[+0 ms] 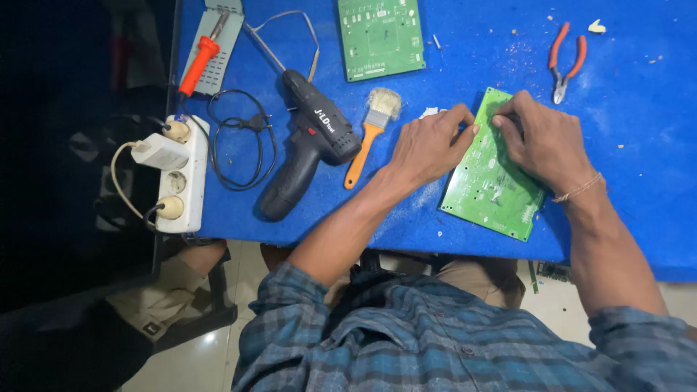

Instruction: The person works on a green circuit board placed on a blue table, using their hands to manipulate small components and wires. A heat gun, soldering iron, brush, and pliers are visible on the table but not actively used during the clip.

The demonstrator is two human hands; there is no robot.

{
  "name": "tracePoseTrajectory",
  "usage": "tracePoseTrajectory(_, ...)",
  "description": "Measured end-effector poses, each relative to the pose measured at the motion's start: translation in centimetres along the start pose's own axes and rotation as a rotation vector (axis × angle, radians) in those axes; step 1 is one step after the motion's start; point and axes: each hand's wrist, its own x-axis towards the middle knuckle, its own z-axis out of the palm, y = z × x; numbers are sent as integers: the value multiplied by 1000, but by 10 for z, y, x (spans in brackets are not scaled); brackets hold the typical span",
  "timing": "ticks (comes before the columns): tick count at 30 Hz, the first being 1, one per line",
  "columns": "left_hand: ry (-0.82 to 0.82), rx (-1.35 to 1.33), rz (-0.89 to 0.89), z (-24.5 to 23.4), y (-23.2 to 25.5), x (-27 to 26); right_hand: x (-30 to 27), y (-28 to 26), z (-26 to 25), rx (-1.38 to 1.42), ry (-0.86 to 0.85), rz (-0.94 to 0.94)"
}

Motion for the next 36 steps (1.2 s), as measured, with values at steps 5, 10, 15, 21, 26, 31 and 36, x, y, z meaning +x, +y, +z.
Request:
tracePoseTrajectory(5, -29, -4, -30, -3, 2, -1, 0, -1, 3, -10, 1, 14)
tracePoseTrajectory(10, -39, -13, -27, -4, 2, -2, 0, -4, 2, -27, 25, 9)
tracePoseTrajectory(15, -39, 4, -40, -1, 1, -1, -1, -1, 3, -34, 7, 25)
tracePoseTrajectory(21, -43, -9, -40, -3, 3, 0, -2, -4, 4, -35, 45, -30)
tracePoseTrajectory(26, -14, 10, -20, -2, 1, 3, 4, -3, -1, 0, 18, 4)
tracePoseTrajectory(31, -30, 6, -37, -7, 5, -2, 3, 1, 3, 60, 90, 31)
tracePoseTrajectory(36, -61, -153, -12, -18, 7, -17, 3, 7, 7, 66, 116, 52)
